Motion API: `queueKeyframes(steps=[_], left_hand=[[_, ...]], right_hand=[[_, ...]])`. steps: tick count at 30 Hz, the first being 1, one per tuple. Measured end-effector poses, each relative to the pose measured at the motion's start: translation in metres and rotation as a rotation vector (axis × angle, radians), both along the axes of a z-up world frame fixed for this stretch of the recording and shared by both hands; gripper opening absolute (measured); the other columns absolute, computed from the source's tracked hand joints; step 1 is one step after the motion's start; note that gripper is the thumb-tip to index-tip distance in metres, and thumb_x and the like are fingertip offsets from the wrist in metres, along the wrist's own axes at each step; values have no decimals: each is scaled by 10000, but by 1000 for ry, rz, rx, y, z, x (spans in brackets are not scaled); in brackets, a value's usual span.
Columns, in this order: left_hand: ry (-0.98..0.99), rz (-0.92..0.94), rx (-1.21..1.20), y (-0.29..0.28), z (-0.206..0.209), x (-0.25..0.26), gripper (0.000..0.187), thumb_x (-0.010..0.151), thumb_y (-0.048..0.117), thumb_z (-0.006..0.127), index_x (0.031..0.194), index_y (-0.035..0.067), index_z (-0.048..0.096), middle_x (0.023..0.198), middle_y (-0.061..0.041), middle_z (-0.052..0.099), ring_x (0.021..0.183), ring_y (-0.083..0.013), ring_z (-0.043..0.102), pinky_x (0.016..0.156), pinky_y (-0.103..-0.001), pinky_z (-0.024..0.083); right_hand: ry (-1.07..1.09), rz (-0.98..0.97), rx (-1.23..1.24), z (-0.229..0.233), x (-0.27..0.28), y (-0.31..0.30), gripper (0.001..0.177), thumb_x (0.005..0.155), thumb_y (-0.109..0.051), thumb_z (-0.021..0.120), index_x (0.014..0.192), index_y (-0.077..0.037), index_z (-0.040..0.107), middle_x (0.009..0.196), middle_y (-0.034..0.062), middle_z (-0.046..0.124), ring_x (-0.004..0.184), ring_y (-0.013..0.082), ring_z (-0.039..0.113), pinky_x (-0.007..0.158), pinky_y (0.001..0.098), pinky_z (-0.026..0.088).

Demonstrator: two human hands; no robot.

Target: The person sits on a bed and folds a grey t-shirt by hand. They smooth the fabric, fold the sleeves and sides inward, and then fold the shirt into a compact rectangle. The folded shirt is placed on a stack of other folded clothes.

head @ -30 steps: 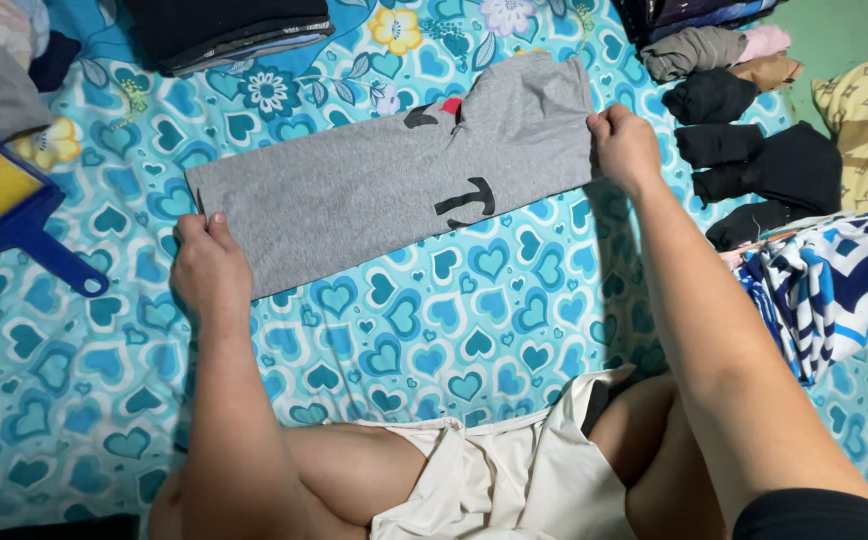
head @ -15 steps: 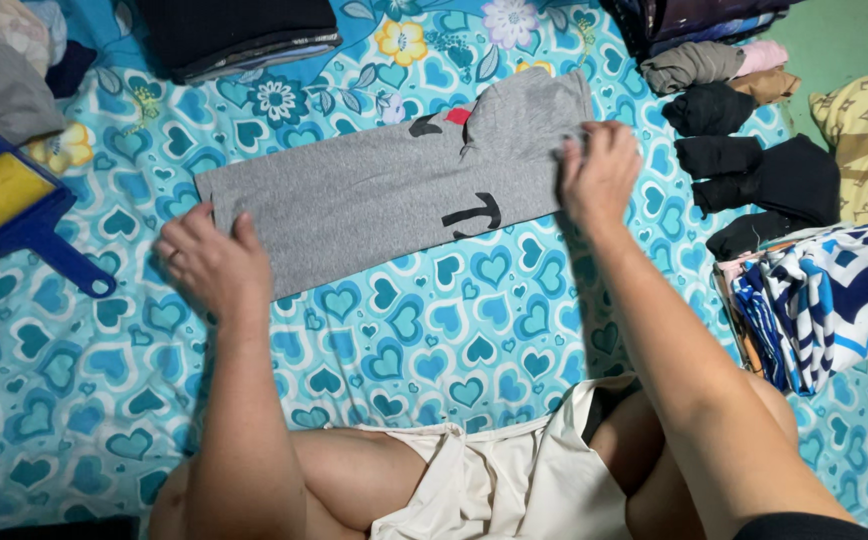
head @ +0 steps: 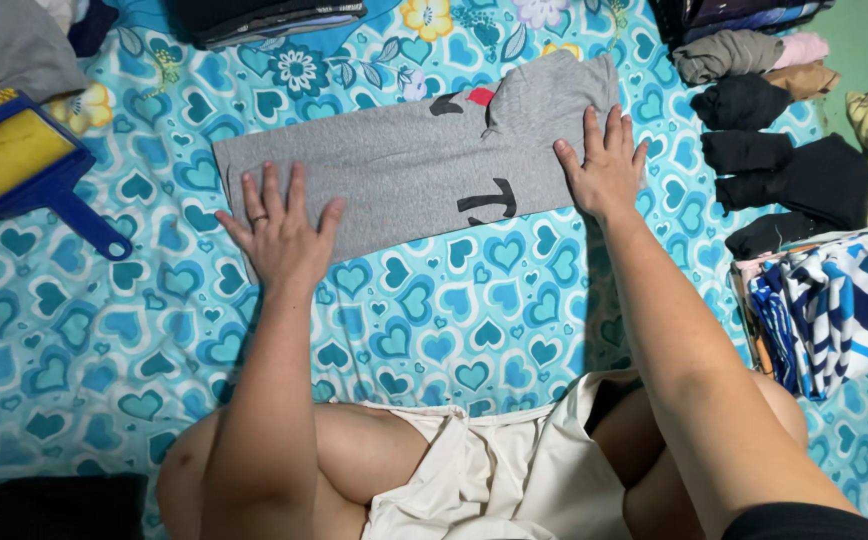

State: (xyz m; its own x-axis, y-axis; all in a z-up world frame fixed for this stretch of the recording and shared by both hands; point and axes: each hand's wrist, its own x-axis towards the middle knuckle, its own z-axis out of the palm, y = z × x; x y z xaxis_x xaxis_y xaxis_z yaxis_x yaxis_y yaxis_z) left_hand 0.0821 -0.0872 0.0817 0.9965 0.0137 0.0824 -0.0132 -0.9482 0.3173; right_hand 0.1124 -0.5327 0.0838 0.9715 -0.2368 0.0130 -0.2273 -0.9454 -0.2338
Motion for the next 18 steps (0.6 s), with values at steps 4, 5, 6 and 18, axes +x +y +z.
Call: queueKeyframes(steps=[4,5,6,18], left_hand=[[-57,77,28,2,1,-2,714,1034,638,421,1593,193,428,1658,-176,302,1549,-447,111,1178,-718,15],[-70,80,51,0,1,-1,708,1043,630,417,1594,186,430,1655,-185,304,1549,-451,112,1180,-714,19],[-69,82,39,0,0,-1,707,1038,626,423,1591,185,431,1653,-186,303,1547,-447,116,1181,-712,21],[-71,76,-28,11,-3,-6,725,1030,606,479,1591,150,441,1676,-198,281,1553,-454,152,1205,-690,36]], right_hand=[[-161,46,-111,-1,-7,34,724,1094,-538,461,1619,-49,367,1696,259,164,1577,415,114,1175,739,38],[-255,123,-140,-5,-14,63,702,1106,-493,506,1616,-24,393,1709,257,185,1601,407,132,1179,748,55],[-126,233,-119,-10,-24,99,659,1013,-503,592,1520,-99,476,1651,83,336,1611,344,190,1231,719,114],[-29,219,-149,0,-35,95,790,996,-646,390,1625,-175,312,1702,157,179,1566,347,140,1180,706,38]])
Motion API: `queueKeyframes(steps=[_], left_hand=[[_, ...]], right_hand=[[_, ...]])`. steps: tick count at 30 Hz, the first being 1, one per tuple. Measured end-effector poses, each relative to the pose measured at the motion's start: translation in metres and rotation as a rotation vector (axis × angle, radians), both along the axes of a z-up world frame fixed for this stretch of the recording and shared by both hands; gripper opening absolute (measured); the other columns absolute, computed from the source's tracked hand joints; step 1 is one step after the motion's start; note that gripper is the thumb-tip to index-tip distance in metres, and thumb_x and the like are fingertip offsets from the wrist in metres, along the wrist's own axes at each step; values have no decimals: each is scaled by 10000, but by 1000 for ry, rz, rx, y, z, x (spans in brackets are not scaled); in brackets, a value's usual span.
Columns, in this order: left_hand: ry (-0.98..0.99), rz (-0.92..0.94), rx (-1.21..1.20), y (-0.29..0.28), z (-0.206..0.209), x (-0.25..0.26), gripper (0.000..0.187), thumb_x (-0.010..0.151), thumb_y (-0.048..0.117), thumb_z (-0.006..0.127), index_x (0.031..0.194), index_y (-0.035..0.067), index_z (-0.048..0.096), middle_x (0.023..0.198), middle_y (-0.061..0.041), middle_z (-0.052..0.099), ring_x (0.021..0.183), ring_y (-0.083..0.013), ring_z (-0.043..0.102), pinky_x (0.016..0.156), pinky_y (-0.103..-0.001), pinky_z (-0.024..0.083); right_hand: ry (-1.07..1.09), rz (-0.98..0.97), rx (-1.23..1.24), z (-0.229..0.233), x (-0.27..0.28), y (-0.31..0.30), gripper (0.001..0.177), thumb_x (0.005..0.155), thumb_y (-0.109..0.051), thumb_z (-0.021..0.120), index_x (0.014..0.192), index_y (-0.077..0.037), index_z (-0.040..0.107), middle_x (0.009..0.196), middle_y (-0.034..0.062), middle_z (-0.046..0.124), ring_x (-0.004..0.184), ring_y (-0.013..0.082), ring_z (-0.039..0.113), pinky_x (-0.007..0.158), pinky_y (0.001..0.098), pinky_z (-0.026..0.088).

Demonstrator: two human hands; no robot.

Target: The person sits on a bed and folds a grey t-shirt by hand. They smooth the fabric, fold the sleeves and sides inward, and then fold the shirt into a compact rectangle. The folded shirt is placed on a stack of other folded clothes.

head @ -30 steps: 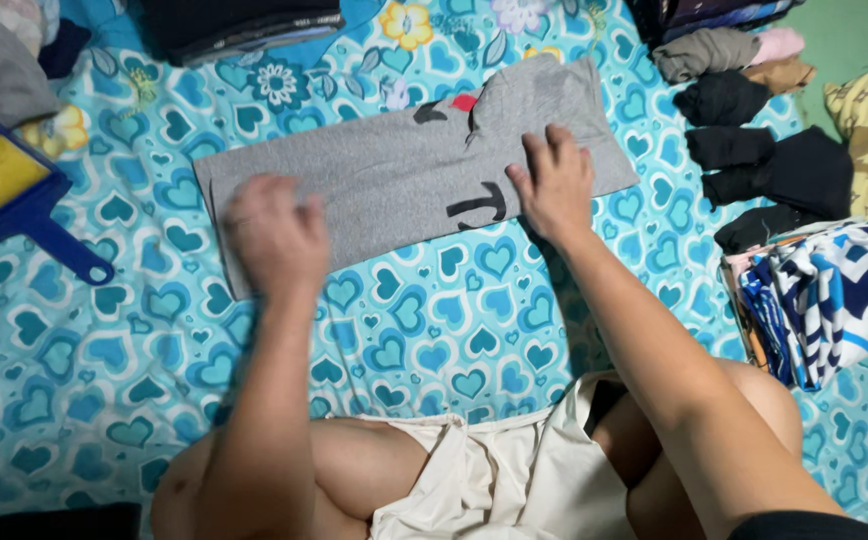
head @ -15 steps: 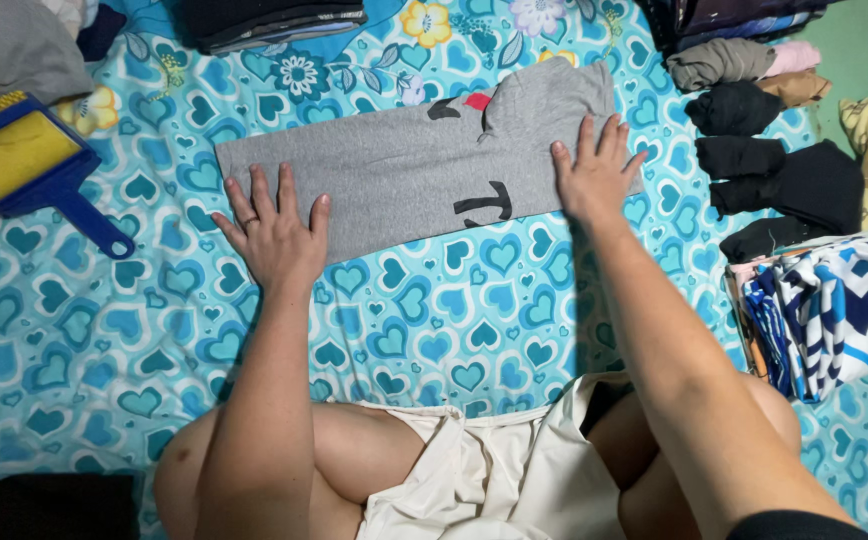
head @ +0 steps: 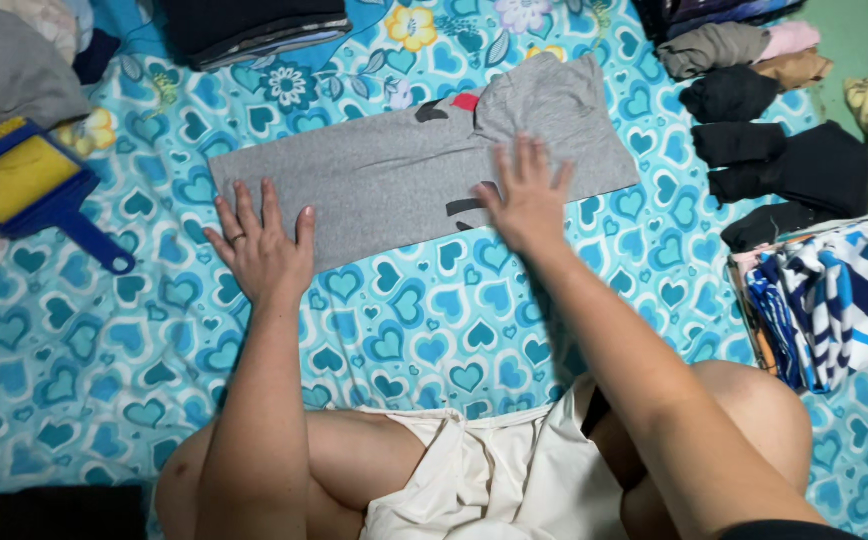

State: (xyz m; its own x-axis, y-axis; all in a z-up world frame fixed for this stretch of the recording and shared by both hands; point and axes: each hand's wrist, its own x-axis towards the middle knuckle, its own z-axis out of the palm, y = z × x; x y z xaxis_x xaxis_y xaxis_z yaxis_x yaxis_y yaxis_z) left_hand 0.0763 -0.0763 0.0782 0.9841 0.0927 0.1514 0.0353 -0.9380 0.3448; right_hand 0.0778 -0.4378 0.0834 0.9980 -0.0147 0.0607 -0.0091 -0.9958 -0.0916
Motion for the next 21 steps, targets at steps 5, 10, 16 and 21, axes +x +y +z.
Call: queueKeyframes(steps=[5,10,16,21], left_hand=[[-41,12,24,-1,0,2,688,991,533,575,1528,106,522,1628,-211,321,1512,-456,161,1144,-725,20],[-369,-235,12,-64,9,28,325,931,206,686,1228,75,705,1474,-168,534,1491,-427,333,1241,-644,209],[-74,-500,-558,-236,9,145,471,941,234,693,1340,13,576,1331,-209,568,1234,-432,551,1038,-470,448],[27,-635,-424,-285,14,178,287,827,269,813,1014,86,696,1125,-162,661,1089,-418,593,979,-471,459]], right_hand=[[73,-265,125,5,26,-124,753,1040,-599,348,1613,-113,291,1695,167,170,1558,361,103,1182,704,7],[-190,-151,189,-9,78,-133,611,1063,-468,521,1471,-13,502,1557,227,426,1489,418,301,1189,630,204],[-294,-466,457,-23,157,-91,486,924,-360,698,1302,-67,611,1294,161,614,1239,393,505,1009,532,378],[-231,-446,786,-33,163,-116,304,951,-319,727,1125,-76,672,1100,72,697,1051,235,612,935,361,478]])
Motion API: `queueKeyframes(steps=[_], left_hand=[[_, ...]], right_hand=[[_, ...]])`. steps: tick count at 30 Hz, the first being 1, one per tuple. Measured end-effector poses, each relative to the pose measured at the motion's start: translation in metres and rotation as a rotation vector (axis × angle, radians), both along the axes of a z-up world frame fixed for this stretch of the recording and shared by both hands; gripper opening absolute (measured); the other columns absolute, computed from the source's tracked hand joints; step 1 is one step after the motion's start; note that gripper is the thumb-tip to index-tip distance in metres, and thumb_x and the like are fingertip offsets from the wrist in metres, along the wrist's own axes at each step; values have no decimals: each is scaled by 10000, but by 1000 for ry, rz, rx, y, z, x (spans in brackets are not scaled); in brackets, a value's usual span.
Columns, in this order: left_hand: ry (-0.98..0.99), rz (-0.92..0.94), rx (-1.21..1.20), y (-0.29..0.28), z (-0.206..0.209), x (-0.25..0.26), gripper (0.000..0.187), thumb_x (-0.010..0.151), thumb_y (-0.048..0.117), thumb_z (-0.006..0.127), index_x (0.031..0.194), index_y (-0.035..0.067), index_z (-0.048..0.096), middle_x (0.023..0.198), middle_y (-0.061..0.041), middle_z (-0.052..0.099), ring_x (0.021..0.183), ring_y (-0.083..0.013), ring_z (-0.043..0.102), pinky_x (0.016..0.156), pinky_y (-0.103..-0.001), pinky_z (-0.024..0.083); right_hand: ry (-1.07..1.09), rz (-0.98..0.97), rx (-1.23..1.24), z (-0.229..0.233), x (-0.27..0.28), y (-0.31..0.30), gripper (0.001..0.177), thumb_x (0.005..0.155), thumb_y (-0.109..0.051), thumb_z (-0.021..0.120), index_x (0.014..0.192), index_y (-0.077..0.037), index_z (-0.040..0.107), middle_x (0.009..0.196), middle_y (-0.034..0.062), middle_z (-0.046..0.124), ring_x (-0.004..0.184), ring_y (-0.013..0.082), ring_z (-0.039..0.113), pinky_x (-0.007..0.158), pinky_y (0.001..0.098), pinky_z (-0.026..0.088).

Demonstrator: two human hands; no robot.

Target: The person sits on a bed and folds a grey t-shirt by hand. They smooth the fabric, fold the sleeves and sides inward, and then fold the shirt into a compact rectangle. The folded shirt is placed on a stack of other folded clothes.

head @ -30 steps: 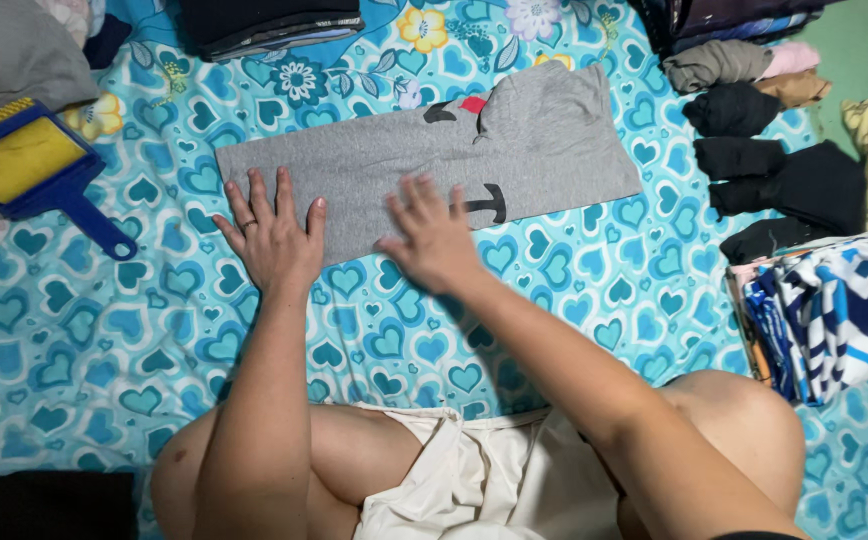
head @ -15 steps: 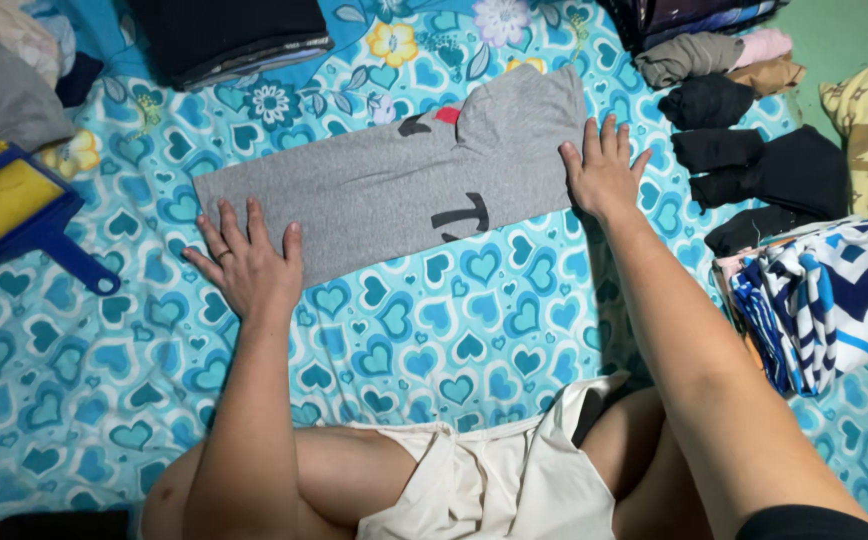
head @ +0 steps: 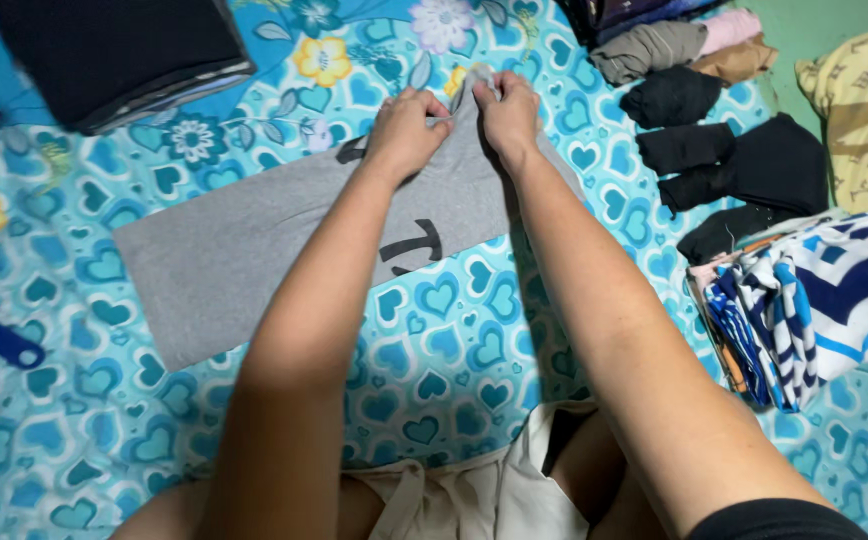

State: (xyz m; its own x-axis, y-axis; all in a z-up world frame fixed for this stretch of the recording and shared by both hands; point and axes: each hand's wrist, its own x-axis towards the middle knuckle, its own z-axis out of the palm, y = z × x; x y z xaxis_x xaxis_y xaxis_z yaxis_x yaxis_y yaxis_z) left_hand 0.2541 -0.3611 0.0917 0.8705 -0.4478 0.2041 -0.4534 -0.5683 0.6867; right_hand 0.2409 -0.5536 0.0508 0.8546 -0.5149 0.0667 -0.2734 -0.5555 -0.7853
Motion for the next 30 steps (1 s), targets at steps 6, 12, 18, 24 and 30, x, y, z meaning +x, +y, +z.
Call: queueKeyframes(steps=[6,12,18,24,30], left_hand=[[-71,-191,15,36,15,-21,203,831,182,821,879,72,658,958,-128,670,909,-360,662,771,-466,521],[-214,-79,-66,63,25,-41,173,852,41,779,940,87,637,977,-91,646,941,-319,665,807,-444,529],[-437,-215,57,72,22,-88,273,829,34,748,1082,99,668,1072,-58,632,1041,-293,624,880,-449,465],[-305,-171,232,64,37,-107,171,800,171,722,957,145,659,1077,-88,608,1104,-299,565,943,-460,450],[-362,-33,215,9,-5,-125,554,969,342,619,1434,51,534,1543,-122,473,1492,-313,355,1220,-510,257]], right_hand=[[-260,294,633,-12,-10,-20,97,1060,-143,639,1128,-74,631,1046,-11,666,994,117,568,937,261,462],[-193,561,658,8,-42,-41,130,1034,-50,610,1153,-101,610,1154,3,625,1123,132,561,1040,275,446],[-132,808,-171,57,-108,-68,197,870,-8,705,1037,-90,638,1416,158,496,1359,335,453,1160,426,360],[-158,696,-419,74,-142,-55,304,812,-2,670,1096,-112,671,1509,187,474,1393,400,437,1160,485,380],[-89,512,-538,23,-130,19,510,1072,-356,552,1516,-112,485,1657,144,364,1537,351,318,1231,583,249]])
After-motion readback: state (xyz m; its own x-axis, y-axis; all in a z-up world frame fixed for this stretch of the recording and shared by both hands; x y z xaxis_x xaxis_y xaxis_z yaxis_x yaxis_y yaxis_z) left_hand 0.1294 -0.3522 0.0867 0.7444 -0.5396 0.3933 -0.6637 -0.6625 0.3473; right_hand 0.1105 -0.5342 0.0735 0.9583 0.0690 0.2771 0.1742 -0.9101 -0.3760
